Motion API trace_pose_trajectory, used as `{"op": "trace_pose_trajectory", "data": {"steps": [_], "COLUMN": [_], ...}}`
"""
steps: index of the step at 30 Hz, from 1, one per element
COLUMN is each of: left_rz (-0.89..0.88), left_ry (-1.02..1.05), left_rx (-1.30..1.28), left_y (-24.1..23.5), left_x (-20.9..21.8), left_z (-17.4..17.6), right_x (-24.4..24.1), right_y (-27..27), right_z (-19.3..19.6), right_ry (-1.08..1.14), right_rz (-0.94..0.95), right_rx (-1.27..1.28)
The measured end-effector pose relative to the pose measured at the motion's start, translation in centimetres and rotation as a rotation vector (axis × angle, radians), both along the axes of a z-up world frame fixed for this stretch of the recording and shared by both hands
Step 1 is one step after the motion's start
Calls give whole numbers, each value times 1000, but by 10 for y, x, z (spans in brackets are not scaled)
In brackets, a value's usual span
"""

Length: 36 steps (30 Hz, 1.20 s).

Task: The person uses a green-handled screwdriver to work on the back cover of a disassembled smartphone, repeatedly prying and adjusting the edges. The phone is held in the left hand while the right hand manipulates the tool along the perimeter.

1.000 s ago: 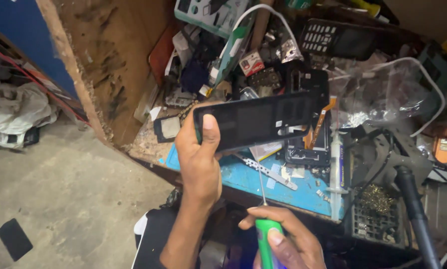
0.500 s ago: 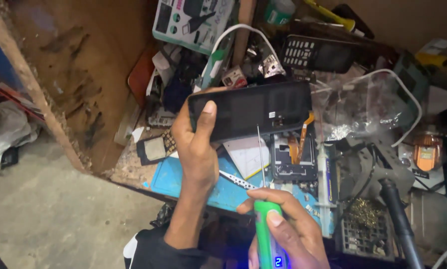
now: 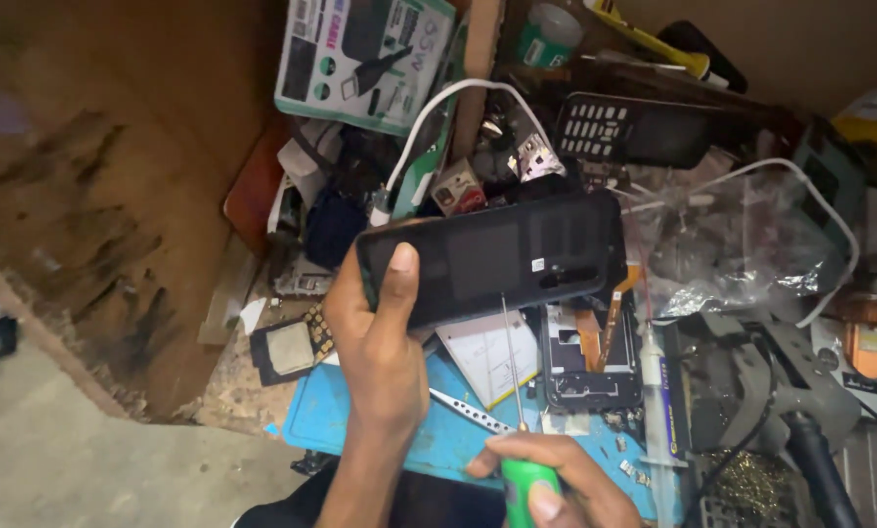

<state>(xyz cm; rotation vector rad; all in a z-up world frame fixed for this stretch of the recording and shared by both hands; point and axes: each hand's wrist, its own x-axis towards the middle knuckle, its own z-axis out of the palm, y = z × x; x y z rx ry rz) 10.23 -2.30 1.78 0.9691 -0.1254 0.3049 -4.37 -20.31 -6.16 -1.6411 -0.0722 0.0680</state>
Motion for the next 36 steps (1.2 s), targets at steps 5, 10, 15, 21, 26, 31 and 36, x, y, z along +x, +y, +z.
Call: {"op": "trace_pose_trajectory", "data": {"steps": [5, 10, 15, 21, 26, 31, 36], "left_rz": [15, 12, 19, 21, 43, 37, 19], "left_ry": [20, 41, 42, 39, 52, 56, 68], "left_rx": [55, 48, 71, 71, 158, 148, 101], "left_y": [-1, -4, -4, -5, -4, -6, -6], "left_x": [1, 5, 5, 4, 1, 1, 1], "left_z": [-1, -3, -3, -2, 1, 4, 5], "right_x": [3, 4, 6, 0, -8, -11, -7], "right_y": [-14, -20, -23, -25, -26, -23, -25], "right_z": [-22, -29, -26, -21, -21, -24, -21], "right_ry": [-96, -72, -92, -78, -33, -29, -102], "right_rz": [146, 181, 265, 297, 171, 141, 206], "right_rx": [74, 75, 70, 1, -8, -15, 53]}}
